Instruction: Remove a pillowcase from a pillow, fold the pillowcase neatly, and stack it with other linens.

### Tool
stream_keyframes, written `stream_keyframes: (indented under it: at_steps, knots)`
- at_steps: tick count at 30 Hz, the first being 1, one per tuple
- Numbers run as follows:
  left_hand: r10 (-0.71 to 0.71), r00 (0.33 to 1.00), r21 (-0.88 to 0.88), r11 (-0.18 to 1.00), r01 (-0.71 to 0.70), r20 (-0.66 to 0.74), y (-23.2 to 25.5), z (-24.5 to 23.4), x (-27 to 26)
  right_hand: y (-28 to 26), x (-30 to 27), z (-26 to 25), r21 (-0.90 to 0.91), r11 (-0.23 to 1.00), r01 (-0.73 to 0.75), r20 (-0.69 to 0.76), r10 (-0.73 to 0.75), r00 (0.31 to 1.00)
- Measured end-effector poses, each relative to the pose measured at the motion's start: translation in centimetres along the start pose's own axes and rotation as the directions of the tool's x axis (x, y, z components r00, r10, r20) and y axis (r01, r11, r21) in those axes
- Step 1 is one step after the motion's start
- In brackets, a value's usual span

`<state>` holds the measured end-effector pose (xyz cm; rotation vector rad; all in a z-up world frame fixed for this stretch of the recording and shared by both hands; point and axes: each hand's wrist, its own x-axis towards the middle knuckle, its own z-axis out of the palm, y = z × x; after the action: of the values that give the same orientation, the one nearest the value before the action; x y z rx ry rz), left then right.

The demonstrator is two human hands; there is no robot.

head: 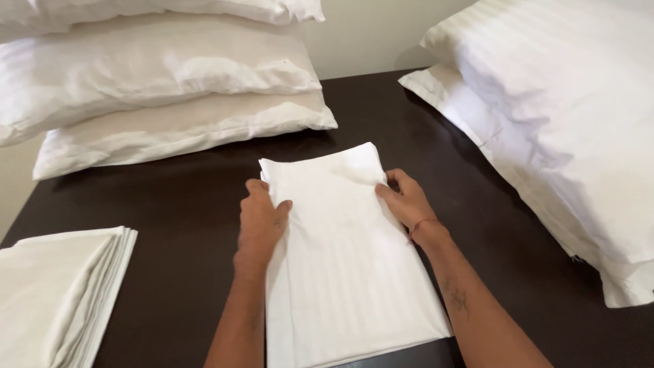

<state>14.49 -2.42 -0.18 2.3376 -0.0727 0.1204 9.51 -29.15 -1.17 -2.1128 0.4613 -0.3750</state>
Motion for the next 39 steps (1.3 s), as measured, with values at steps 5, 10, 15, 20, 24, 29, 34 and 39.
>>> stream_keyframes:
  at_steps: [5, 10, 15, 20, 24, 29, 34, 39]
  knots:
    - [-0.009, 0.977, -0.309, 0.948, 0.077, 0.215, 1.5, -2.7, -0.7, 1.6, 2.2, -0.6, 0.110, 0.990, -0.084, 0.094, 0.074, 0.993]
    - [0.059, 0.970, -0.308, 0.951, 0.017, 0.235, 0.2, -1.8, 0.0, -0.3, 2.2, -1.9, 0.340, 0.931, -0.133, 0.127, 0.094, 0.987]
    - [0.142, 0.966, -0.370, 0.928, -0.053, 0.218, -0.9, -1.0, 0.1, -1.5, 0.3, -4.5, 0.402, 0.889, -0.218, 0.331, 0.081, 0.940]
    - [0.038, 0.968, -0.515, 0.851, 0.099, 0.250, 0.2, -1.6, -0.4, 0.4, 0.2, -4.8, 0.661, 0.724, -0.196, 0.412, -0.133, 0.901]
    - [-0.016, 0.957, -0.456, 0.876, 0.154, 0.291, 0.8, -2.6, -1.1, 0.5, 0.2, -5.1, 0.601, 0.737, -0.310, 0.461, -0.004, 0.887]
    - [0.073, 0.964, -0.446, 0.894, 0.050, 0.256, -1.8, -0.7, -0.8, 0.1, -0.8, -4.7, 0.522, 0.770, -0.368, 0.393, 0.166, 0.904]
    - [0.125, 0.976, -0.577, 0.817, 0.000, 0.178, -1.2, -0.7, -2.2, 0.7, -1.4, -5.2, 0.582, 0.739, -0.340, 0.413, 0.091, 0.906]
    - [0.145, 0.967, -0.579, 0.815, 0.005, 0.212, 0.2, -1.9, -3.0, 1.2, -1.4, -5.2, 0.598, 0.756, -0.267, 0.410, -0.002, 0.912]
